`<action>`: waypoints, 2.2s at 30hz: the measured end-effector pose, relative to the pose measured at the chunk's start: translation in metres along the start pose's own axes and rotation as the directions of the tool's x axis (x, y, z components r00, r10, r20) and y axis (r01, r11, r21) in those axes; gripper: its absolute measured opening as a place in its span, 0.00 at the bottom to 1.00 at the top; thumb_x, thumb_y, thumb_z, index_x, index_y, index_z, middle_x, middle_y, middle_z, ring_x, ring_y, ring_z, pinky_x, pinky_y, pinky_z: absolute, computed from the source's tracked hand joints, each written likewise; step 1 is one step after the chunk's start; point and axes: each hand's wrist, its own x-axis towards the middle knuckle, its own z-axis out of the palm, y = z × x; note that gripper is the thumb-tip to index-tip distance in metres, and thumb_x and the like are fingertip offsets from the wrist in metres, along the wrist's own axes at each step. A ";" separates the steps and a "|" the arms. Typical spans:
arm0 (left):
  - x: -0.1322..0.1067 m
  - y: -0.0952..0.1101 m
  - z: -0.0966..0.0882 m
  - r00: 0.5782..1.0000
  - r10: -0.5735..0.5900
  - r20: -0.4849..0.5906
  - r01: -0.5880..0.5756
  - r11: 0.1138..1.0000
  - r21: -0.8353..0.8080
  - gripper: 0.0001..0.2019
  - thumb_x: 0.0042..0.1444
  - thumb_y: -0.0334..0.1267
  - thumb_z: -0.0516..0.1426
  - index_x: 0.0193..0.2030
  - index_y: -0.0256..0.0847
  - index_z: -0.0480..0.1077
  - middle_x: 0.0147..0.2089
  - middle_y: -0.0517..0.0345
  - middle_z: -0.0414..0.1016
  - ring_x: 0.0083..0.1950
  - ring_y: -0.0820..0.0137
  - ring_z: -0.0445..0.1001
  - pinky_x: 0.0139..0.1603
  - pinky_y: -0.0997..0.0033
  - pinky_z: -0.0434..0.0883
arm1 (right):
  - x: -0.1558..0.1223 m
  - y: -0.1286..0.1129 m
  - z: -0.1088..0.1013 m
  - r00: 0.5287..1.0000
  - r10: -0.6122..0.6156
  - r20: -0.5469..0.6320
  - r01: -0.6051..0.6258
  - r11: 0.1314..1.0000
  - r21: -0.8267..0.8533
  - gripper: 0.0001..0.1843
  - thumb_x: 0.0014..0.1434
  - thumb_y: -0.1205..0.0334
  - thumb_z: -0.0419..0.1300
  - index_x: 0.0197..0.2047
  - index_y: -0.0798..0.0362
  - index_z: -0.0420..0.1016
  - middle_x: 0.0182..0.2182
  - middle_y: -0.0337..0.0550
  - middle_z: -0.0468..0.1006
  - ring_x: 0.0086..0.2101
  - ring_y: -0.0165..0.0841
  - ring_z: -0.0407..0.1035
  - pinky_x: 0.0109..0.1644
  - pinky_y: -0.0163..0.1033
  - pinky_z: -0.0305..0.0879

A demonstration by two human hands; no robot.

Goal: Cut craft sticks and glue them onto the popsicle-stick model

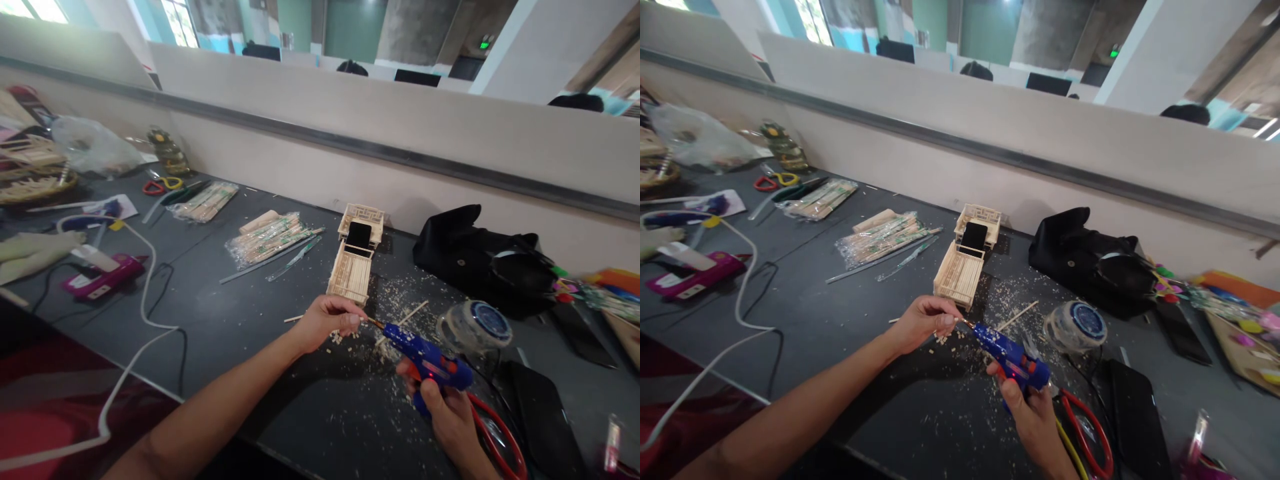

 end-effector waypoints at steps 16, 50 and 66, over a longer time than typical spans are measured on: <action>0.004 0.013 -0.005 0.990 0.065 -0.126 -0.066 0.998 0.000 0.18 0.32 0.49 0.73 0.25 0.38 0.79 0.16 0.63 0.69 0.18 0.79 0.60 0.22 0.74 0.58 | 0.037 -0.061 -0.094 0.811 -0.371 -0.454 -0.322 0.365 -0.874 0.33 0.55 0.28 0.48 0.38 0.50 0.76 0.33 0.56 0.75 0.38 0.55 0.69 0.40 0.56 0.65; 0.006 0.007 -0.009 0.993 0.098 -0.070 -0.100 0.995 -0.018 0.15 0.37 0.46 0.73 0.27 0.39 0.80 0.18 0.63 0.71 0.19 0.79 0.62 0.23 0.75 0.61 | 0.020 -0.098 -0.077 0.850 -0.340 -0.401 -0.315 0.282 -0.906 0.48 0.54 0.27 0.45 0.55 0.63 0.74 0.45 0.70 0.77 0.46 0.62 0.70 0.47 0.64 0.66; 0.008 0.003 -0.008 0.993 0.085 -0.078 -0.085 0.996 0.003 0.16 0.36 0.47 0.72 0.27 0.37 0.80 0.18 0.63 0.70 0.20 0.79 0.62 0.23 0.75 0.60 | 0.023 -0.080 -0.021 0.683 -0.680 -0.268 -0.145 0.233 -0.961 0.37 0.61 0.41 0.55 0.61 0.64 0.67 0.48 0.68 0.77 0.46 0.58 0.72 0.48 0.60 0.67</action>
